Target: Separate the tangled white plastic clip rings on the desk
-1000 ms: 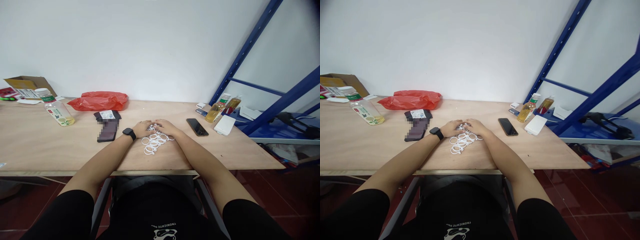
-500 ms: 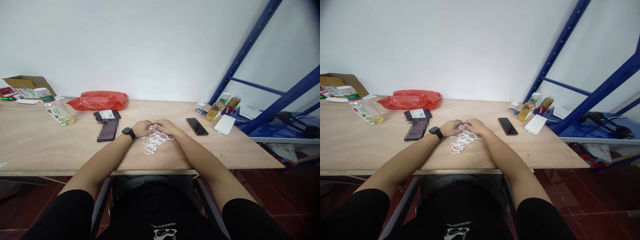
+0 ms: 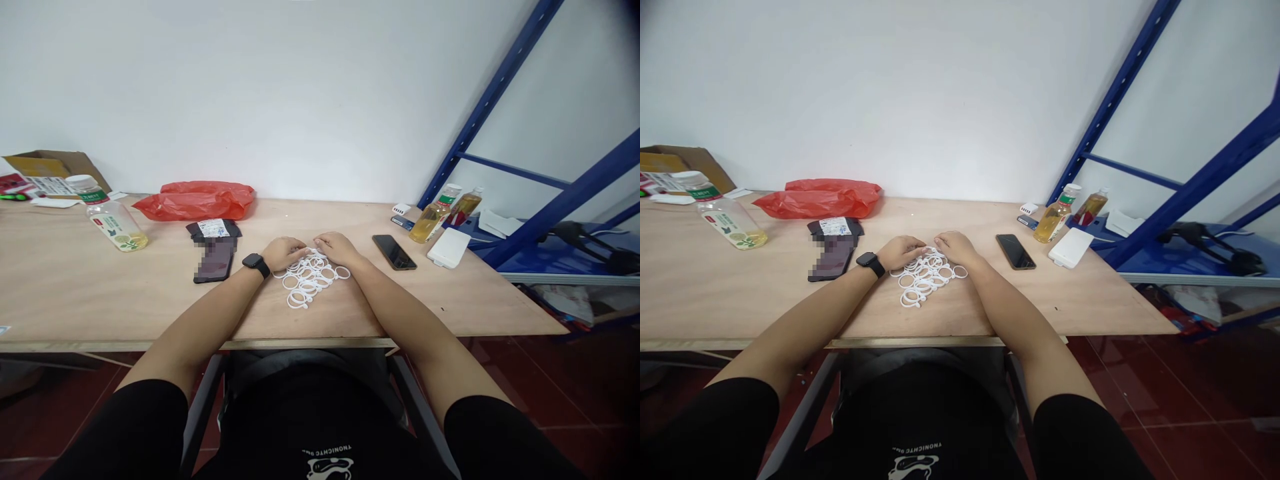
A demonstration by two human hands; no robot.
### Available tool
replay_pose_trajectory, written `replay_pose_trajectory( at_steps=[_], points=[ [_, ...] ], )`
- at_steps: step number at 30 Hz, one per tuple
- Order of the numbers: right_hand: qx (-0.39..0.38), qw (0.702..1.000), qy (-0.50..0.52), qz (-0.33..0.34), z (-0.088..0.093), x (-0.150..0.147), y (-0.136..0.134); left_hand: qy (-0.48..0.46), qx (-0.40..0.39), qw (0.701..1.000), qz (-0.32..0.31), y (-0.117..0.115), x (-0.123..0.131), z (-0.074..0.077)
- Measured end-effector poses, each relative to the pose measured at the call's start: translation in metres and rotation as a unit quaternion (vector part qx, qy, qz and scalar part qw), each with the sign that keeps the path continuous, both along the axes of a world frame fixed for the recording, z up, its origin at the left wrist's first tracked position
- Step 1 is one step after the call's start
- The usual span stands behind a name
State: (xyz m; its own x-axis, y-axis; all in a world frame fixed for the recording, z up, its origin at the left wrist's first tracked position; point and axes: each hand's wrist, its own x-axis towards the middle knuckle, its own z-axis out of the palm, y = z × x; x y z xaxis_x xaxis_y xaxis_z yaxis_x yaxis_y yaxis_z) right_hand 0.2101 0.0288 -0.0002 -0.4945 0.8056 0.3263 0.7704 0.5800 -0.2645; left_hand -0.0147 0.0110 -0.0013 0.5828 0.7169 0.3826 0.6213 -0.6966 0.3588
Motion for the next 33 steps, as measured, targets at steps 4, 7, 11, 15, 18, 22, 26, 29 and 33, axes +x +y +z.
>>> replay_pose_trajectory(
  at_steps=[4, 7, 11, 15, 18, 22, 26, 29, 33],
  points=[
    [-0.004, 1.000, -0.004, -0.030, -0.001, 0.004, 0.001, -0.001, -0.018, 1.000, -0.007, -0.002, 0.000, 0.004],
    [-0.017, 0.999, -0.003, -0.033, -0.002, 0.005, 0.002, 0.000, -0.023, 1.000, -0.007, -0.004, 0.000, 0.005],
    [-0.027, 0.999, 0.005, -0.037, -0.002, 0.004, 0.002, -0.007, -0.015, 1.000, -0.005, -0.005, 0.001, 0.005],
    [-0.031, 0.998, 0.018, -0.050, -0.002, 0.002, 0.001, -0.026, -0.013, 1.000, 0.013, -0.002, 0.001, 0.002],
    [-0.032, 0.997, 0.026, -0.063, -0.003, 0.002, -0.001, -0.030, 0.007, 0.999, 0.042, 0.002, 0.000, 0.000],
    [-0.035, 0.996, 0.030, -0.077, -0.004, 0.001, -0.002, -0.021, 0.020, 0.995, 0.094, 0.006, -0.006, 0.002],
    [-0.021, 0.996, 0.045, -0.079, -0.005, 0.003, 0.000, 0.003, 0.010, 0.994, 0.112, 0.007, -0.014, 0.005],
    [-0.009, 0.995, 0.053, -0.079, -0.005, 0.003, 0.001, 0.021, -0.019, 0.996, 0.086, 0.008, -0.018, 0.005],
    [-0.004, 0.996, 0.057, -0.073, -0.003, 0.002, -0.001, 0.032, -0.063, 0.996, 0.051, 0.007, -0.017, 0.005]
  ],
)
